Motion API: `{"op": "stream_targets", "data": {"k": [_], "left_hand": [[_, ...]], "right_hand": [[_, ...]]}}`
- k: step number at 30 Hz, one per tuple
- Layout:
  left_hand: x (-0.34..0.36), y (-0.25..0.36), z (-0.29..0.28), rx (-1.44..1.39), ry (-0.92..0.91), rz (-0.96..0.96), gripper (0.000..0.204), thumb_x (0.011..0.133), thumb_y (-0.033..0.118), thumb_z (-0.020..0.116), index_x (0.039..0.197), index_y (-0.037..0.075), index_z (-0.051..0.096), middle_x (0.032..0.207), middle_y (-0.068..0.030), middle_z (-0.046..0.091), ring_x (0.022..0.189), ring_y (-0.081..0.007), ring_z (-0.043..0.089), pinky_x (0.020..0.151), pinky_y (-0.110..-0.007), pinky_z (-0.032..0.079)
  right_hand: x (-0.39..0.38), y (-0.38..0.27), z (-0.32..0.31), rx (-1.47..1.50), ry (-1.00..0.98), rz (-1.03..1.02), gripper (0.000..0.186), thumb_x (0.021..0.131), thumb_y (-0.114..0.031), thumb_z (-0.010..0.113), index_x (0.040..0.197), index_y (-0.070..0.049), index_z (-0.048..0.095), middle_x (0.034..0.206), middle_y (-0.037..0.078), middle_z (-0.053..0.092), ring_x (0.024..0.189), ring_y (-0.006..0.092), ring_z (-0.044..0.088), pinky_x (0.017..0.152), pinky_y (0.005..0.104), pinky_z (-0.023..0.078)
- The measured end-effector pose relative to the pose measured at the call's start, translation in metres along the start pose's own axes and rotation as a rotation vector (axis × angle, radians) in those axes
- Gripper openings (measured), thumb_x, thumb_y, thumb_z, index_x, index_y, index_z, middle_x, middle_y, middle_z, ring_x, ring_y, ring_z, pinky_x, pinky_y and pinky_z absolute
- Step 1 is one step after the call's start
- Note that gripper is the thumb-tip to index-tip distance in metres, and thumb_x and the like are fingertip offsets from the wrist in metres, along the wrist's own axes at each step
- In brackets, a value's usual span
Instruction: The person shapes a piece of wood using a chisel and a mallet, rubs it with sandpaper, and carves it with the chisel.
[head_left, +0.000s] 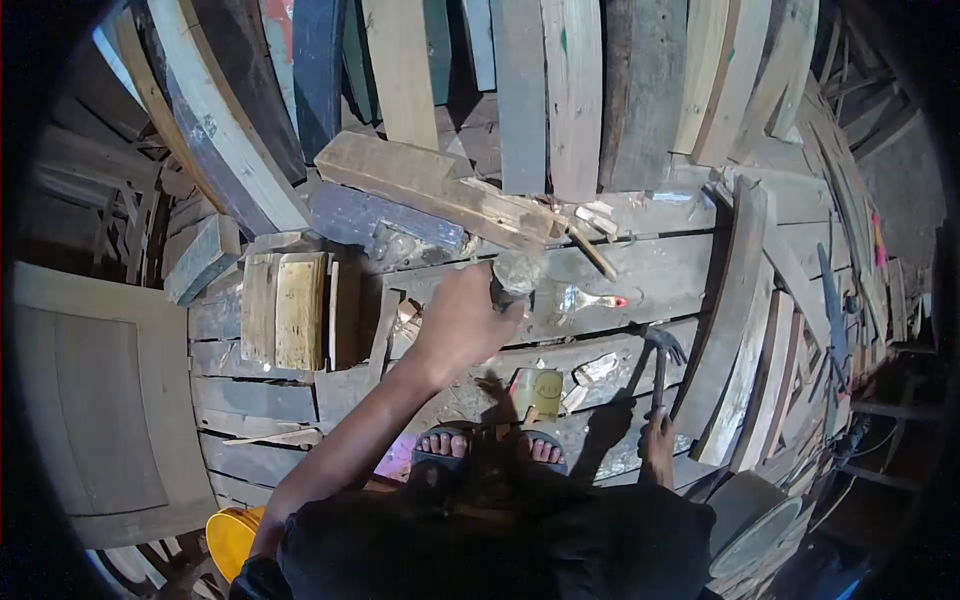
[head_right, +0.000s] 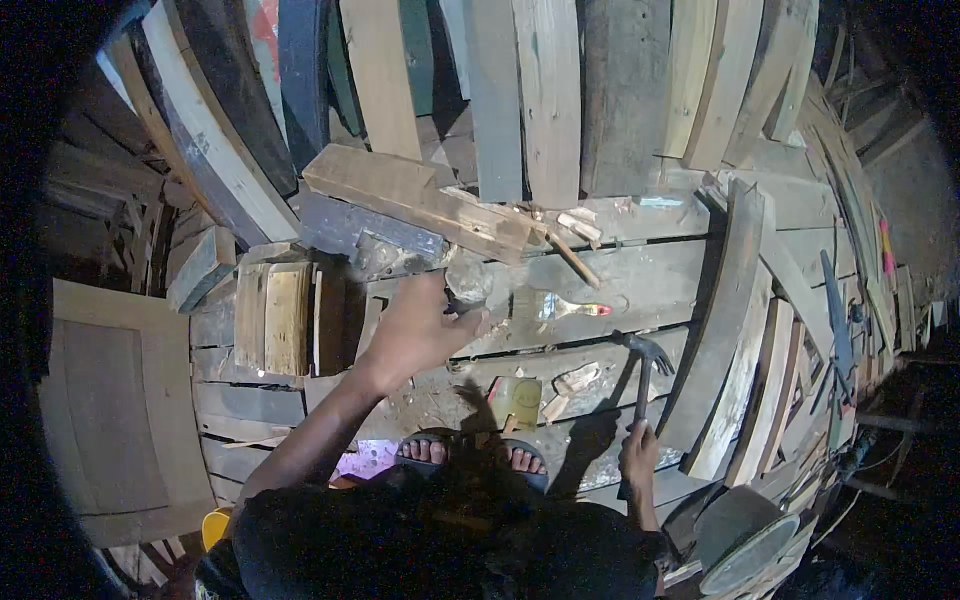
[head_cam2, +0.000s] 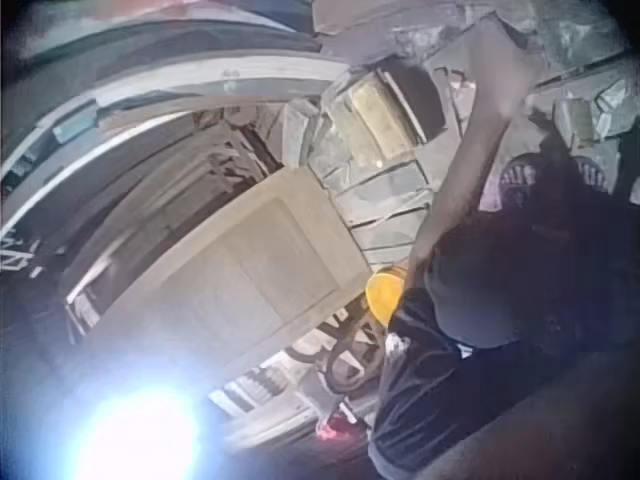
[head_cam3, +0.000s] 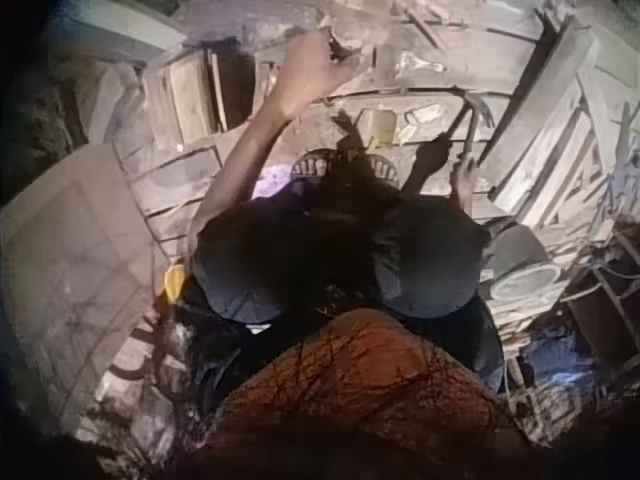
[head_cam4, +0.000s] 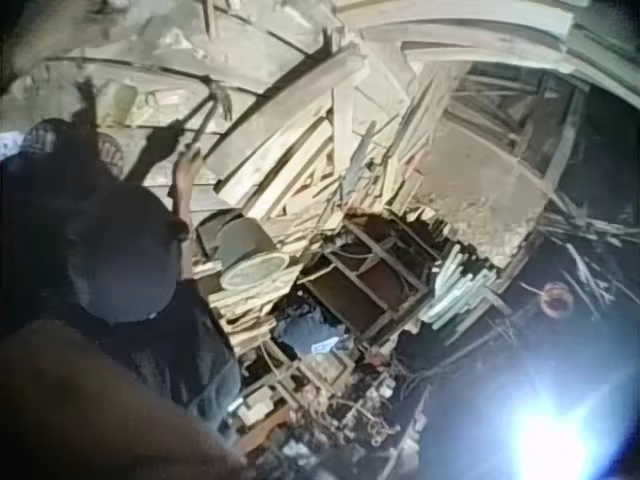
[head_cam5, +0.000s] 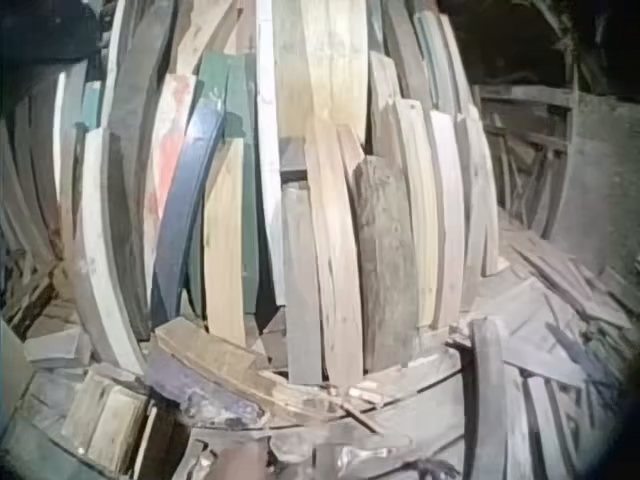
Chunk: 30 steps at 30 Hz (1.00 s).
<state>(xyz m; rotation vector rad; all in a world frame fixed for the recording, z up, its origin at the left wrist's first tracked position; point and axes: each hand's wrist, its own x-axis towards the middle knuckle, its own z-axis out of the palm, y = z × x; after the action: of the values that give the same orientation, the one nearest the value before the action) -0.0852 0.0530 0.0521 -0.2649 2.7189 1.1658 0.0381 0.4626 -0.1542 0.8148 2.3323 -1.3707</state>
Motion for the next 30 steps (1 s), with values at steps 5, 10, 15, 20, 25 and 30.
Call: {"op": "stream_targets", "data": {"k": [5, 10, 15, 20, 25, 30], "left_hand": [[-0.003, 0.004, 0.005, 0.037, -0.006, 0.02, 0.039, 0.083, 0.021, 0.077, 0.099, -0.012, 0.067, 0.088, -0.0308, 0.07, 0.089, -0.047, 0.07, 0.083, -0.051, 0.055], [-0.001, -0.005, 0.013, 0.068, 0.06, 0.046, 0.034, 0.082, 0.023, 0.079, 0.098, -0.006, 0.072, 0.083, -0.0279, 0.07, 0.085, -0.0439, 0.071, 0.078, -0.048, 0.055], [-0.005, 0.007, 0.004, 0.074, -0.036, -0.057, 0.034, 0.081, 0.022, 0.078, 0.093, -0.009, 0.07, 0.089, -0.0323, 0.07, 0.09, -0.0475, 0.07, 0.082, -0.051, 0.057], [-0.003, -0.001, 0.009, 0.019, -0.048, -0.058, 0.036, 0.081, 0.025, 0.078, 0.091, -0.009, 0.07, 0.09, -0.033, 0.07, 0.091, -0.0484, 0.07, 0.084, -0.052, 0.056], [-0.004, -0.007, 0.01, 0.033, 0.033, -0.03, 0.036, 0.082, 0.026, 0.078, 0.096, -0.007, 0.071, 0.087, -0.0295, 0.071, 0.089, -0.0462, 0.071, 0.083, -0.051, 0.056], [-0.002, -0.007, 0.019, 0.044, 0.08, -0.001, 0.04, 0.081, 0.028, 0.08, 0.095, -0.008, 0.07, 0.087, -0.0295, 0.071, 0.089, -0.0459, 0.071, 0.083, -0.052, 0.056]], "right_hand": [[-0.057, -0.12, -0.033, -0.19, -0.038, -0.388, 0.038, 0.111, -0.032, 0.046, 0.104, 0.003, 0.059, 0.069, 0.006, 0.047, 0.065, 0.0158, 0.046, 0.059, 0.0354, 0.038], [-0.079, -0.206, -0.019, -0.02, -0.178, -0.64, 0.024, 0.106, -0.022, 0.056, 0.105, 0.003, 0.055, 0.07, 0.006, 0.051, 0.064, 0.0155, 0.046, 0.058, 0.0356, 0.039], [-0.088, -0.256, -0.023, -0.336, -0.503, -0.631, 0.039, 0.11, -0.038, 0.048, 0.099, -0.002, 0.058, 0.07, 0.001, 0.045, 0.065, 0.0119, 0.042, 0.061, 0.0308, 0.037], [-0.093, -0.285, -0.031, -0.346, -0.478, -0.588, 0.042, 0.111, -0.034, 0.046, 0.095, 0.002, 0.059, 0.063, 0.006, 0.048, 0.062, 0.0142, 0.048, 0.058, 0.0353, 0.039], [-0.103, -0.308, -0.048, -0.026, -0.14, -0.832, 0.04, 0.113, -0.036, 0.041, 0.099, -0.002, 0.057, 0.069, -0.001, 0.049, 0.058, 0.0065, 0.042, 0.052, 0.0259, 0.031], [-0.076, -0.267, -0.036, -0.161, -0.212, -0.854, 0.045, 0.112, -0.043, 0.041, 0.093, -0.005, 0.054, 0.068, -0.002, 0.048, 0.054, 0.0073, 0.036, 0.05, 0.0261, 0.027]]}}
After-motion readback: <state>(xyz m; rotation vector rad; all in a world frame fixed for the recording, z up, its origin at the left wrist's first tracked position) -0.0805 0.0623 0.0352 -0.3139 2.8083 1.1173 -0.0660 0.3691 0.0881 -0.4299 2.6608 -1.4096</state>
